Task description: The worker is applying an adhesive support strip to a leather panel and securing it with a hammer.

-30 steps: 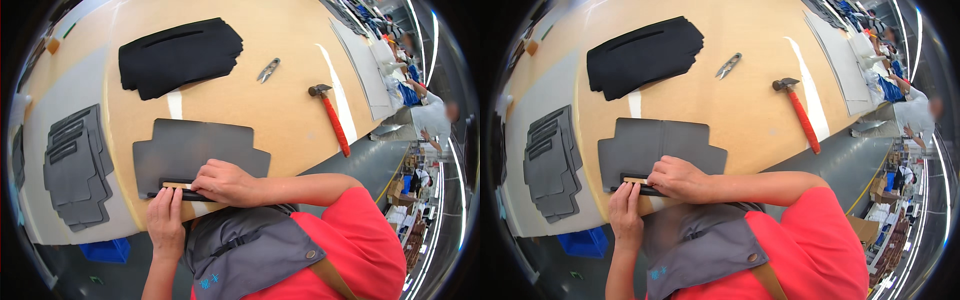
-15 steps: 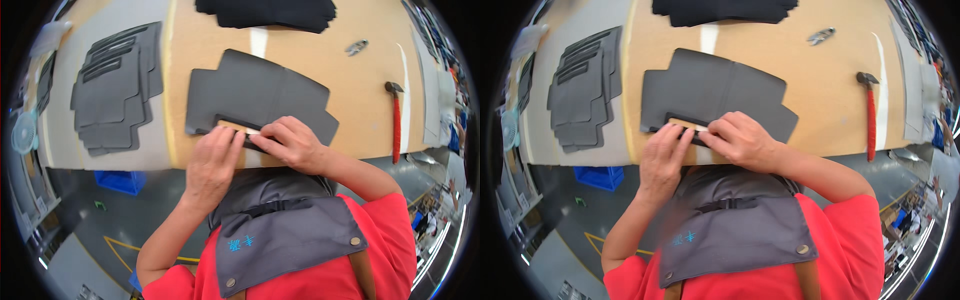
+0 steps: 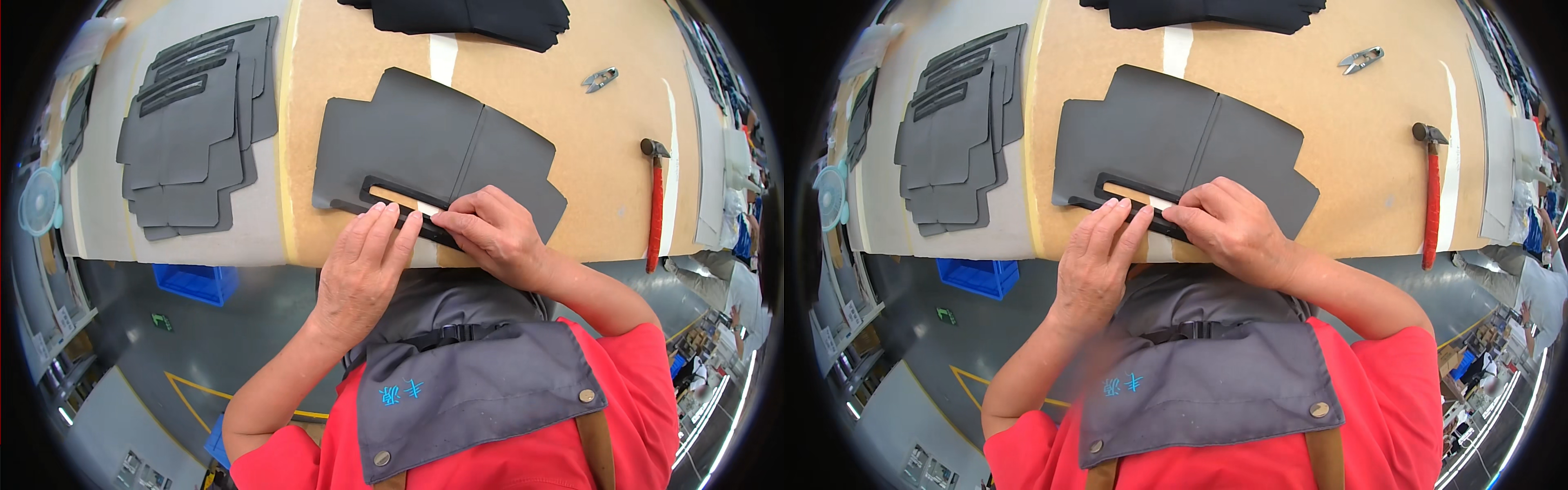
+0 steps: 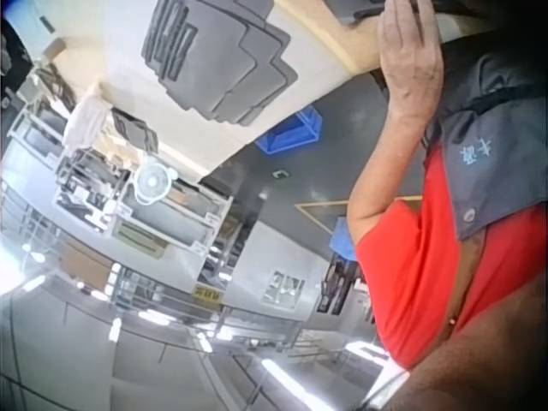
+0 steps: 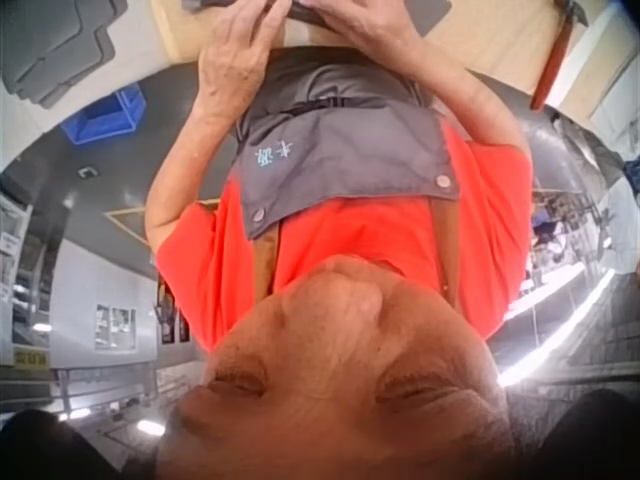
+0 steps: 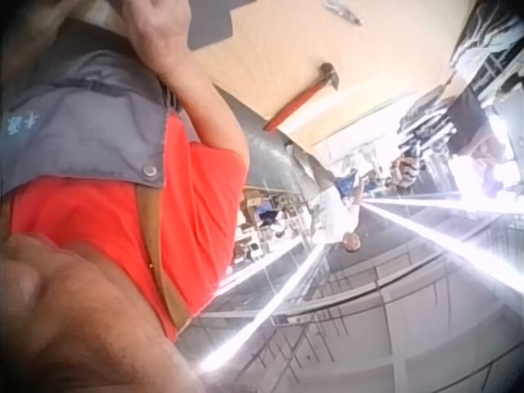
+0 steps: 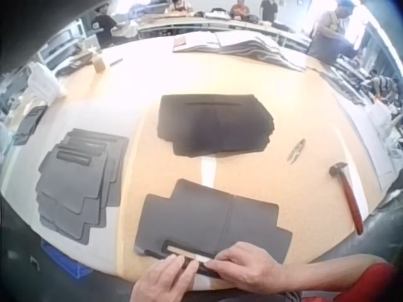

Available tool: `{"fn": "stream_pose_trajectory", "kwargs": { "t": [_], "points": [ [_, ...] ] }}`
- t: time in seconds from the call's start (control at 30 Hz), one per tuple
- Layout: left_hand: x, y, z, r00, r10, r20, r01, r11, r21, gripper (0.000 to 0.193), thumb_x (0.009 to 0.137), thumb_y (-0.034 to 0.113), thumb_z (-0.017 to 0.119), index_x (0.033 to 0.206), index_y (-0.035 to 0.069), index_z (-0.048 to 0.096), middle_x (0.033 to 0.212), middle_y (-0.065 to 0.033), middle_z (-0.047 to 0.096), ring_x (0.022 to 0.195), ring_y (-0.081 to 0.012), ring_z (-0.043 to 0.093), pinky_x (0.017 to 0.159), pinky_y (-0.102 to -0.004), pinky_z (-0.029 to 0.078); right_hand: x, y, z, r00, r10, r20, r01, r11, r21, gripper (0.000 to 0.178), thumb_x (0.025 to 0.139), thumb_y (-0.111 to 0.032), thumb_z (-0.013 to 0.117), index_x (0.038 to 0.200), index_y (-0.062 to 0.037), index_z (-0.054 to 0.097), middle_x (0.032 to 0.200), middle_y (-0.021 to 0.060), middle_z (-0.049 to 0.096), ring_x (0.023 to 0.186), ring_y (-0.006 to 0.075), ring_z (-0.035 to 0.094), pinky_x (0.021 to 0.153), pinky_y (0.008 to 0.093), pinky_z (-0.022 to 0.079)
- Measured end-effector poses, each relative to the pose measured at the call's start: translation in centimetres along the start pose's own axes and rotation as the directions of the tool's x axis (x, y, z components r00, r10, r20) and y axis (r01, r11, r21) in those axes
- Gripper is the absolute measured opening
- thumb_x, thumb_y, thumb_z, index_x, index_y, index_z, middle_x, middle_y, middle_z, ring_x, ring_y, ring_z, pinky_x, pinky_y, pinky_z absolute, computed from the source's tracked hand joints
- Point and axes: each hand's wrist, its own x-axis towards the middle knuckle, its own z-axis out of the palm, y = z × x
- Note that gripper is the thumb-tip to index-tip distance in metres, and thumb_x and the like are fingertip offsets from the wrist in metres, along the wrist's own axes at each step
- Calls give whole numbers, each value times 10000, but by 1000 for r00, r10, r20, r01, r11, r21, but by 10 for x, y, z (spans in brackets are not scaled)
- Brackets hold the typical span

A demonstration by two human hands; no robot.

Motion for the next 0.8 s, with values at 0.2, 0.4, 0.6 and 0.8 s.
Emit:
{"fn": "stream_pose_trajectory", "kwargs": {
  "t": [0.2,0.4,0.6,0.8],
  "points": [
    [4,5,-2,1000,23,22,-23,1000,20,522,838,27,630,1359,14,614,1324,-127,583,1256,-283,565,1073,-403,487,2,-2,0,977,-213,-19,205,959,-198,423,669,34,736,1086,-27,705,946,85,648,793,237,617,665,336,524],
    [3,11,0,998,23,52,-24,999,35,526,849,30,605,1373,-19,590,1341,-136,579,1272,-298,556,1087,-401,477,-3,0,1,999,-1,-38,1,1000,6,346,737,-7,733,1081,-15,692,943,75,638,793,232,601,687,339,522],
    [0,10,0,998,19,62,-21,999,32,522,850,26,615,1371,-6,597,1326,-145,581,1256,-296,565,1082,-402,483,-11,2,3,997,-55,-58,52,998,-41,398,704,40,769,1091,-45,730,918,58,653,755,216,610,655,327,523],
    [1,13,-1,999,20,32,-20,1000,-9,535,833,11,635,1367,13,611,1303,-142,581,1246,-294,567,1063,-414,502,-12,0,-3,979,-202,-24,195,966,-171,404,730,-25,707,1134,-19,724,951,72,641,785,213,601,677,326,533]
  ]
}}
